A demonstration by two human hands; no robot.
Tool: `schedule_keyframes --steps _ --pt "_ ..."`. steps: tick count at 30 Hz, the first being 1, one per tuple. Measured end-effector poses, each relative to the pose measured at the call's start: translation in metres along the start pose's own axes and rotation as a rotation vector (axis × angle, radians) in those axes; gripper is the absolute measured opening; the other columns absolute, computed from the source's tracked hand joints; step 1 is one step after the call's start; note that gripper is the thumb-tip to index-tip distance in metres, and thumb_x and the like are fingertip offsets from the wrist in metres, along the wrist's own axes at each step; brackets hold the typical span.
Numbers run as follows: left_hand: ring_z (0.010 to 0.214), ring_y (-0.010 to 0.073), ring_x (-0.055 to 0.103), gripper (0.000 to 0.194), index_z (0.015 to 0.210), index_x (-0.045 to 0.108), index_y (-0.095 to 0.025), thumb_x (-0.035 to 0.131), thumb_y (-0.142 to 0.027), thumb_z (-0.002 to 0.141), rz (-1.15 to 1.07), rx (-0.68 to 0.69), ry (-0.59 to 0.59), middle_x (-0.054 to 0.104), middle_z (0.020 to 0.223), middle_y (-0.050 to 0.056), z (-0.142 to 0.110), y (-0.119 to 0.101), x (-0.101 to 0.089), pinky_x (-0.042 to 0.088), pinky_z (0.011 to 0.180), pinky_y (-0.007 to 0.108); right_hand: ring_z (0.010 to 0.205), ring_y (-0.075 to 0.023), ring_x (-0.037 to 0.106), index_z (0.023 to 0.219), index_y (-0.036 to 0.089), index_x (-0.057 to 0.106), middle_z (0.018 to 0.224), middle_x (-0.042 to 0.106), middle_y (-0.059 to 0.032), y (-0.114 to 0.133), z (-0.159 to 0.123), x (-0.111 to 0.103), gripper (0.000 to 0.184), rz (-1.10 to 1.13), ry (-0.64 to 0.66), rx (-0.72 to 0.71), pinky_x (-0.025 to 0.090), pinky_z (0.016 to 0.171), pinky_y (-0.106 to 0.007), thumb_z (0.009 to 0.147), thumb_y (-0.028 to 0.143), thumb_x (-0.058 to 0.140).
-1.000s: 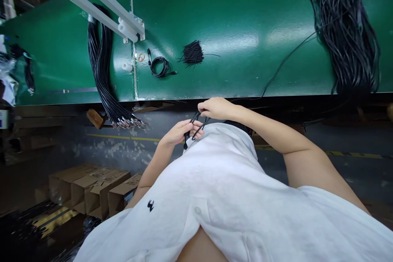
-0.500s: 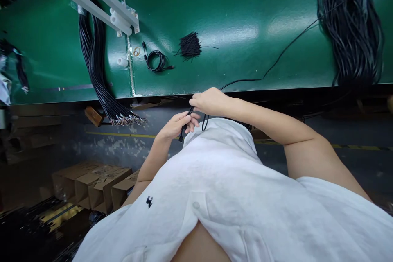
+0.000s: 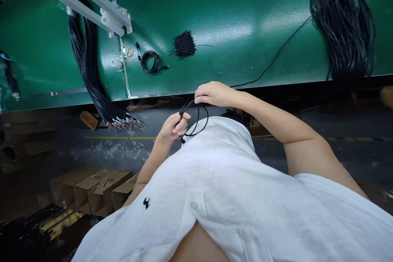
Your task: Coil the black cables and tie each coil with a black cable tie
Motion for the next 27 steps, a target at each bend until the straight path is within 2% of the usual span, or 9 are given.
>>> schedule_keyframes --steps 3,7,11,14,16,19,22,27 --pt "0.034 0.0013 0.027 0.026 0.094 0.073 -0.010 0.070 -0.034 0.083 -0.056 -0.003 -0.078 0.041 0.049 -0.008 -0.003 -0.002 -0.004 0.031 0.034 0.014 0.082 -0.0158 0.058 0.093 0.017 0.071 0.089 0.068 -0.0045 0.002 -0.003 0.001 0.030 0.010 0.005 -0.009 0.037 0.073 -0.026 0.096 0.036 0.048" --pt "0.033 0.0007 0.023 0.025 0.095 0.073 -0.010 0.071 -0.031 0.082 -0.095 -0.052 -0.043 0.039 0.048 -0.008 -0.003 0.000 0.001 0.025 0.030 0.012 0.079 -0.0149 0.057 0.091 0.018 0.071 0.086 0.067 -0.0031 0.018 0.001 0.007 0.031 -0.001 0.058 -0.050 0.036 0.071 -0.026 0.097 0.036 0.046" --pt "0.030 -0.0001 0.016 0.021 0.092 0.073 -0.009 0.061 -0.026 0.091 -0.112 -0.136 -0.083 0.030 0.045 -0.010 -0.004 -0.002 0.001 0.019 0.028 0.009 0.080 -0.0157 0.057 0.091 0.019 0.070 0.089 0.067 -0.0036 0.023 0.004 0.010 0.031 -0.018 0.111 -0.080 0.036 0.071 -0.026 0.098 0.036 0.045" --pt "0.028 -0.0003 0.007 0.032 0.081 0.072 -0.011 0.050 -0.027 0.098 -0.159 -0.138 -0.144 0.017 0.041 -0.012 -0.008 -0.007 -0.001 0.015 0.027 0.008 0.085 -0.0176 0.057 0.106 0.018 0.068 0.097 0.067 -0.0056 0.014 0.005 0.004 0.031 0.021 0.043 -0.042 0.038 0.074 -0.028 0.096 0.039 0.048" --pt "0.027 -0.0001 0.001 0.041 0.077 0.071 -0.012 0.044 -0.032 0.100 -0.181 -0.121 -0.174 0.011 0.040 -0.013 -0.012 -0.010 -0.002 0.011 0.025 0.009 0.091 -0.0193 0.058 0.125 0.017 0.061 0.108 0.066 -0.0086 0.010 0.005 -0.001 0.039 0.071 -0.029 -0.031 0.041 0.079 -0.030 0.096 0.041 0.050" --pt "0.026 -0.0002 -0.004 0.045 0.077 0.071 -0.012 0.042 -0.037 0.101 -0.193 -0.095 -0.172 0.010 0.038 -0.013 -0.017 -0.015 0.000 0.006 0.023 0.010 0.106 -0.0210 0.057 0.138 0.017 0.053 0.123 0.062 -0.0122 0.014 0.007 0.001 0.047 0.138 0.001 -0.090 0.042 0.088 -0.033 0.099 0.041 0.043" --pt "0.026 -0.0002 -0.002 0.041 0.081 0.073 -0.012 0.044 -0.034 0.100 -0.196 -0.066 -0.116 0.014 0.039 -0.012 -0.017 -0.021 0.005 0.007 0.023 0.010 0.113 -0.0199 0.057 0.136 0.019 0.056 0.127 0.063 -0.0101 0.022 0.008 0.007 0.045 0.160 0.099 -0.116 0.042 0.093 -0.033 0.102 0.040 0.036" --pt "0.029 -0.0005 0.006 0.032 0.085 0.074 -0.009 0.050 -0.026 0.096 -0.173 -0.091 -0.066 0.020 0.043 -0.011 -0.011 -0.021 0.009 0.018 0.027 0.008 0.109 -0.0194 0.060 0.132 0.026 0.061 0.123 0.066 -0.0051 0.031 0.014 0.007 0.041 0.048 0.123 -0.096 0.044 0.088 -0.031 0.100 0.041 0.041"
Point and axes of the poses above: each hand's wrist, its own z-axis towards the middle knuckle, its own x-axis out of the palm, y = z × x, the point moved 6 cm from there along z, towards the middle knuckle
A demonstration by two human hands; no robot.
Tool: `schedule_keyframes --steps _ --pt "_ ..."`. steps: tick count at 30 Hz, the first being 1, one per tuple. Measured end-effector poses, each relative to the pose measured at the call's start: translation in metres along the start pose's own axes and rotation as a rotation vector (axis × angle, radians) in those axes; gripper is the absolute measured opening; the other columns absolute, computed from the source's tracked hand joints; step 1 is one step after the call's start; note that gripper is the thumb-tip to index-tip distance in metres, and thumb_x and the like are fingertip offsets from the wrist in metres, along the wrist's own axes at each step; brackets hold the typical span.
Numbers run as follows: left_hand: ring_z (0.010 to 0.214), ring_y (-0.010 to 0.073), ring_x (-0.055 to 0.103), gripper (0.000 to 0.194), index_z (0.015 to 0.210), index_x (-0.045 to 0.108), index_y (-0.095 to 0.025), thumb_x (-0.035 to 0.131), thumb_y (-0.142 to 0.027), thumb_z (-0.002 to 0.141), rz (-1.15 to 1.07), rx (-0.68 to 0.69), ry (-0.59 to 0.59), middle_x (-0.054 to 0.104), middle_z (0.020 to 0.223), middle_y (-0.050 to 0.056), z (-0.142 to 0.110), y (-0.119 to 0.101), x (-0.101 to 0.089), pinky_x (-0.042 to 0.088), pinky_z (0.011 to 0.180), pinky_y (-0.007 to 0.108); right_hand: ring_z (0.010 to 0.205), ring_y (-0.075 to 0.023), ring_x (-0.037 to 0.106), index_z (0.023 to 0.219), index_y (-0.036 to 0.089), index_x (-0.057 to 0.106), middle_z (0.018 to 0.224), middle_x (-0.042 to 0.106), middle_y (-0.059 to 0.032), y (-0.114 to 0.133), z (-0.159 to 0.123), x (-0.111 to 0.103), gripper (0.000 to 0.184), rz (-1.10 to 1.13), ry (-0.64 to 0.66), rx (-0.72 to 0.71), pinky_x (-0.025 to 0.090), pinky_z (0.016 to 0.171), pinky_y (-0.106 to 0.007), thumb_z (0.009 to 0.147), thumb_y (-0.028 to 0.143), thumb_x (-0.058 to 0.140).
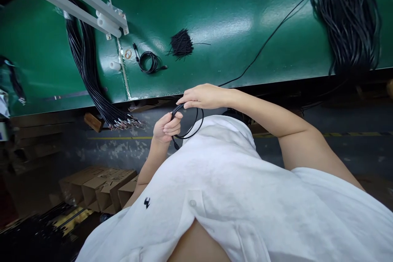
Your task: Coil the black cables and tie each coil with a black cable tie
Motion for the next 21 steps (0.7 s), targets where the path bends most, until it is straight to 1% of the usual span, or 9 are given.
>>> schedule_keyframes --steps 3,5,9,11,12,14,17,19,21 --pt "0.029 0.0000 0.004 0.036 0.079 0.072 -0.010 0.048 -0.030 0.097 0.011 -0.026 -0.043 0.015 0.043 -0.012 -0.003 0.004 -0.006 0.018 0.027 0.009 0.108 -0.0183 0.061 0.130 0.026 0.063 0.123 0.066 -0.0048 -0.011 0.004 -0.003 0.041 0.007 0.010 -0.036 0.043 0.088 -0.029 0.100 0.043 0.042" --pt "0.028 0.0006 -0.001 0.041 0.073 0.070 -0.013 0.046 -0.036 0.099 0.010 0.053 -0.098 0.008 0.042 -0.013 -0.015 -0.005 -0.016 0.014 0.025 0.009 0.108 -0.0183 0.061 0.127 0.023 0.065 0.122 0.067 -0.0058 -0.042 -0.005 -0.008 0.042 0.010 -0.038 0.023 0.043 0.089 -0.029 0.099 0.044 0.041" --pt "0.024 0.0019 0.001 0.041 0.082 0.069 -0.020 0.042 -0.044 0.101 -0.092 0.486 -0.236 0.007 0.040 -0.013 -0.054 -0.047 -0.047 0.011 0.024 0.009 0.105 -0.0211 0.061 0.112 0.017 0.071 0.116 0.070 -0.0111 -0.144 -0.071 -0.015 0.047 -0.197 -0.247 0.441 0.041 0.086 -0.031 0.101 0.040 0.032" --pt "0.024 0.0021 0.008 0.040 0.092 0.069 -0.021 0.038 -0.044 0.102 -0.160 0.632 -0.291 0.016 0.039 -0.012 -0.067 -0.060 -0.060 0.012 0.024 0.008 0.103 -0.0227 0.062 0.106 0.015 0.072 0.112 0.072 -0.0140 -0.171 -0.107 -0.005 0.046 -0.351 -0.174 0.567 0.040 0.081 -0.032 0.101 0.036 0.031" --pt "0.024 0.0018 0.011 0.040 0.098 0.069 -0.021 0.036 -0.042 0.103 -0.186 0.663 -0.314 0.022 0.040 -0.012 -0.068 -0.062 -0.065 0.013 0.024 0.008 0.100 -0.0227 0.063 0.104 0.015 0.073 0.108 0.073 -0.0141 -0.172 -0.118 0.003 0.044 -0.419 -0.105 0.569 0.038 0.079 -0.032 0.101 0.034 0.033" --pt "0.025 0.0005 0.016 0.037 0.106 0.067 -0.020 0.036 -0.038 0.104 -0.204 0.648 -0.336 0.033 0.044 -0.012 -0.059 -0.060 -0.067 0.014 0.025 0.008 0.090 -0.0225 0.065 0.099 0.016 0.073 0.097 0.074 -0.0139 -0.148 -0.125 0.019 0.040 -0.521 0.012 0.504 0.035 0.073 -0.032 0.100 0.031 0.036" --pt "0.028 -0.0019 0.025 0.027 0.102 0.068 -0.016 0.047 -0.034 0.100 -0.083 0.494 -0.335 0.047 0.052 -0.009 -0.027 -0.046 -0.058 0.016 0.028 0.009 0.080 -0.0208 0.066 0.091 0.017 0.072 0.086 0.074 -0.0116 -0.069 -0.100 0.043 0.036 -0.514 0.113 0.259 0.032 0.069 -0.032 0.100 0.032 0.040" --pt "0.035 -0.0005 0.041 0.026 0.095 0.068 -0.013 0.058 -0.037 0.094 0.097 0.384 -0.340 0.059 0.059 -0.004 -0.006 -0.033 -0.047 0.025 0.032 0.009 0.078 -0.0184 0.065 0.086 0.019 0.070 0.084 0.074 -0.0081 -0.014 -0.073 0.060 0.035 -0.420 0.198 0.054 0.033 0.069 -0.030 0.100 0.034 0.041" --pt "0.052 0.0064 0.061 0.034 0.093 0.067 -0.012 0.067 -0.046 0.087 0.280 0.314 -0.315 0.069 0.072 0.003 0.008 -0.019 -0.034 0.042 0.045 0.013 0.073 -0.0163 0.064 0.085 0.019 0.069 0.080 0.073 -0.0056 0.021 -0.049 0.070 0.035 -0.343 0.274 -0.081 0.033 0.068 -0.029 0.101 0.034 0.042"
Point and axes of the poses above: each hand's wrist, its own z-axis towards the middle knuckle, its own x-axis out of the palm, y = z × x, the point moved 6 cm from there along z, towards the middle knuckle
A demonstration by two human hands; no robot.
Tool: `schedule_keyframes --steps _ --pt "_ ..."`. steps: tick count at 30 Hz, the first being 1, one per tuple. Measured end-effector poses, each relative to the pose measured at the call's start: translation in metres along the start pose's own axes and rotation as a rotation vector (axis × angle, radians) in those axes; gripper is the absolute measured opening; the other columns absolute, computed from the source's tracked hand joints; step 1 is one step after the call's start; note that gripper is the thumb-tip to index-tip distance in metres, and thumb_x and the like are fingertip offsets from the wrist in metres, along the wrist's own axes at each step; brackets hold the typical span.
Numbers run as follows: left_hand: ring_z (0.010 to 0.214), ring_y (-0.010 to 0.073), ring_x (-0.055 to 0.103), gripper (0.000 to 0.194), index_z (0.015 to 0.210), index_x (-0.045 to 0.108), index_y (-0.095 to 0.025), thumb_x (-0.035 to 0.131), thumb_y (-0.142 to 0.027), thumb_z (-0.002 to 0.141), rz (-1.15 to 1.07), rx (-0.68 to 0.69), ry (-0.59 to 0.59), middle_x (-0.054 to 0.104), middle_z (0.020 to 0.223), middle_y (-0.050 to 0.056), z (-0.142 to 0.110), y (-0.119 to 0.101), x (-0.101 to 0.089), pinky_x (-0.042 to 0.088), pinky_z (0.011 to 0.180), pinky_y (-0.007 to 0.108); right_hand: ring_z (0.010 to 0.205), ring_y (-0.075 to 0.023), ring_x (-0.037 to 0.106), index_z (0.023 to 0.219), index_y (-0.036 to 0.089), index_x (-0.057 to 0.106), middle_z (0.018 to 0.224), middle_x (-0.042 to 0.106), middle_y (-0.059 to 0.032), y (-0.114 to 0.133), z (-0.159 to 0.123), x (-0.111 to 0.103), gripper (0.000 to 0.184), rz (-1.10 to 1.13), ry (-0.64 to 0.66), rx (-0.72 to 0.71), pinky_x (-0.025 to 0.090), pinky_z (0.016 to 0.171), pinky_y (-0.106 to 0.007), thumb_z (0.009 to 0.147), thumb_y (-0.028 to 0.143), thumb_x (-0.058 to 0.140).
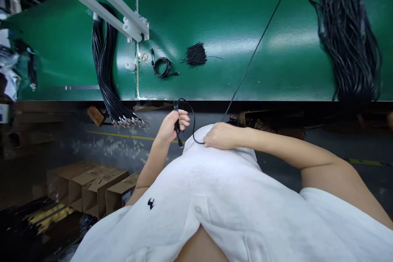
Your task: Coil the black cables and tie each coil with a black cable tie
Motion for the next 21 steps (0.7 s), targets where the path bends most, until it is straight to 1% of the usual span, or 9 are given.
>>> schedule_keyframes --steps 2,3,6,8,10,13,15,18,21 --pt "0.067 0.0130 0.069 0.042 0.092 0.066 -0.012 0.071 -0.052 0.080 0.146 -0.052 0.123 0.073 0.080 0.007 -0.002 0.013 0.019 0.052 0.058 0.019 0.071 -0.0158 0.062 0.088 0.018 0.068 0.082 0.073 -0.0058 0.006 0.016 -0.010 0.034 0.006 -0.021 -0.017 0.034 0.068 -0.029 0.101 0.034 0.041" --pt "0.065 0.0139 0.069 0.043 0.091 0.066 -0.012 0.072 -0.053 0.079 0.199 -0.093 0.211 0.073 0.077 0.007 -0.005 0.019 0.027 0.053 0.059 0.021 0.072 -0.0162 0.062 0.090 0.017 0.068 0.085 0.073 -0.0068 0.000 0.018 -0.016 0.034 -0.003 -0.060 0.008 0.034 0.069 -0.029 0.101 0.034 0.040" --pt "0.039 0.0082 0.051 0.044 0.086 0.066 -0.011 0.068 -0.055 0.082 0.215 -0.186 0.424 0.062 0.051 0.000 -0.016 0.030 0.039 0.041 0.042 0.019 0.080 -0.0177 0.062 0.091 0.017 0.068 0.093 0.073 -0.0081 -0.029 0.010 -0.038 0.036 0.018 -0.190 0.101 0.035 0.072 -0.030 0.101 0.035 0.039" --pt "0.029 0.0050 0.036 0.045 0.086 0.067 -0.011 0.067 -0.056 0.082 0.119 -0.186 0.427 0.049 0.039 -0.006 -0.017 0.028 0.036 0.030 0.035 0.018 0.081 -0.0174 0.061 0.091 0.018 0.068 0.092 0.072 -0.0068 -0.050 -0.001 -0.049 0.037 0.085 -0.226 0.160 0.035 0.074 -0.029 0.101 0.037 0.038" --pt "0.028 0.0049 0.035 0.046 0.086 0.067 -0.011 0.071 -0.056 0.079 0.052 -0.181 0.370 0.048 0.039 -0.006 -0.015 0.023 0.030 0.027 0.033 0.017 0.079 -0.0165 0.060 0.090 0.018 0.067 0.091 0.072 -0.0052 -0.062 -0.008 -0.056 0.038 0.139 -0.227 0.199 0.035 0.075 -0.029 0.101 0.039 0.037" --pt "0.031 0.0071 0.044 0.047 0.086 0.068 -0.010 0.074 -0.055 0.076 0.037 -0.221 0.383 0.055 0.045 -0.002 -0.012 0.019 0.031 0.028 0.033 0.017 0.079 -0.0159 0.059 0.089 0.018 0.067 0.091 0.071 -0.0048 -0.060 -0.004 -0.059 0.040 0.138 -0.211 0.183 0.034 0.074 -0.028 0.101 0.040 0.036" --pt "0.029 0.0054 0.039 0.043 0.087 0.070 -0.010 0.074 -0.052 0.077 0.006 -0.239 0.430 0.052 0.043 -0.004 -0.012 0.017 0.038 0.027 0.031 0.016 0.079 -0.0159 0.058 0.088 0.018 0.067 0.090 0.070 -0.0050 -0.053 0.005 -0.061 0.040 0.117 -0.223 0.162 0.033 0.074 -0.028 0.101 0.041 0.037" --pt "0.025 0.0013 0.021 0.032 0.084 0.070 -0.011 0.070 -0.042 0.084 -0.079 -0.286 0.442 0.035 0.036 -0.010 -0.014 0.012 0.044 0.020 0.029 0.013 0.081 -0.0158 0.059 0.091 0.018 0.068 0.091 0.070 -0.0047 -0.050 0.016 -0.067 0.040 0.107 -0.262 0.127 0.033 0.075 -0.028 0.101 0.041 0.038" --pt "0.025 0.0001 0.006 0.032 0.078 0.070 -0.012 0.058 -0.037 0.094 -0.169 -0.329 0.378 0.017 0.035 -0.013 -0.018 0.006 0.041 0.014 0.027 0.011 0.085 -0.0157 0.060 0.095 0.019 0.071 0.094 0.070 -0.0044 -0.076 0.007 -0.072 0.040 0.080 -0.306 0.147 0.035 0.080 -0.030 0.101 0.042 0.039"
Point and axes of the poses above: each hand's wrist, its own z-axis towards the middle knuckle, its own x-axis out of the palm, y = z × x, the point moved 6 cm from there along z, towards the middle knuckle
